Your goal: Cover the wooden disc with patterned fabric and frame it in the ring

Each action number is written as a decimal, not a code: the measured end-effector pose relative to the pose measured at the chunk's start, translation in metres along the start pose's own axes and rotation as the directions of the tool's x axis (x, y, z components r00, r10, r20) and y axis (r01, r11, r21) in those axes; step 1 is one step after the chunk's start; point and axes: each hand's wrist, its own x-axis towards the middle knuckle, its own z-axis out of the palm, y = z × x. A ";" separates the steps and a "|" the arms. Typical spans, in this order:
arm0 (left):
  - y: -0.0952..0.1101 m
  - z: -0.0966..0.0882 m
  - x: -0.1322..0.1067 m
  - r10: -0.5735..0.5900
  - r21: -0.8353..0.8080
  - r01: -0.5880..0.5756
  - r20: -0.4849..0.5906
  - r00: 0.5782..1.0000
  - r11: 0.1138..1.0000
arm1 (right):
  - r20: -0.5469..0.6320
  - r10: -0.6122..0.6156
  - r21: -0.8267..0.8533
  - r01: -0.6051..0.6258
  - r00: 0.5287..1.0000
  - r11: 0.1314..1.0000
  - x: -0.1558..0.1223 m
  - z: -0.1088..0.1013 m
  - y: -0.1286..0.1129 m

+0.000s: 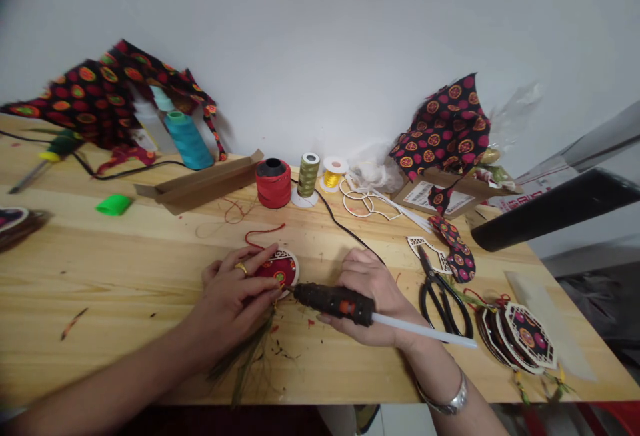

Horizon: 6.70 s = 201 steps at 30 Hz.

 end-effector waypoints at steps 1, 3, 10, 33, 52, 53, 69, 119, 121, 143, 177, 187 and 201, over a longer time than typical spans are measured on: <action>0.000 0.000 0.000 0.000 -0.001 0.000 0.001 1.000 1.000 | -0.003 -0.001 -0.007 0.001 1.000 1.000 0.000 0.000 0.000; 0.000 0.000 0.000 0.002 -0.004 -0.002 0.001 1.000 1.000 | -0.007 -0.002 -0.025 0.002 1.000 1.000 0.000 -0.001 0.001; 0.000 -0.001 0.001 0.003 -0.002 -0.003 0.010 1.000 1.000 | 0.025 0.116 -0.361 -0.100 0.993 0.927 -0.003 -0.018 0.014; 0.002 -0.003 0.002 -0.014 -0.024 0.014 0.023 1.000 1.000 | -0.279 0.211 0.135 -0.179 0.937 0.975 0.023 0.022 -0.038; 0.004 -0.005 0.002 -0.015 -0.001 0.015 0.038 0.999 1.000 | -0.130 0.141 -0.033 -0.146 0.981 0.989 0.026 0.042 -0.013; 0.004 -0.005 0.002 -0.016 0.001 0.016 0.039 0.999 1.000 | -0.132 0.140 -0.029 -0.145 0.981 0.989 0.025 0.043 -0.012; 0.002 -0.004 0.002 -0.012 0.011 0.011 0.051 0.999 1.000 | -0.132 0.135 -0.037 -0.141 0.982 0.989 0.030 0.050 -0.008; 0.004 -0.006 0.003 -0.045 -0.007 0.046 0.078 0.996 0.999 | -0.120 0.067 -0.007 -0.068 0.990 0.998 0.032 0.051 -0.020; 0.003 -0.006 0.003 -0.044 -0.015 0.046 0.078 0.996 0.999 | -0.127 0.061 -0.018 -0.064 0.990 0.998 0.032 0.051 -0.020; 0.003 -0.006 0.002 -0.026 -0.009 0.027 0.074 0.997 1.000 | -0.122 0.058 -0.024 -0.061 0.991 0.998 0.031 0.051 -0.022; 0.004 -0.006 0.003 -0.020 0.000 0.020 0.059 0.998 1.000 | -0.227 0.079 0.016 -0.077 0.971 0.997 0.031 0.049 -0.015; 0.003 -0.004 0.003 -0.022 0.005 0.022 0.068 0.997 1.000 | -0.106 0.131 0.045 -0.127 0.986 0.991 0.030 0.050 -0.016; 0.004 -0.006 0.003 -0.025 -0.002 0.026 0.065 0.998 1.000 | -0.122 0.096 0.046 -0.091 0.988 0.995 0.031 0.057 -0.019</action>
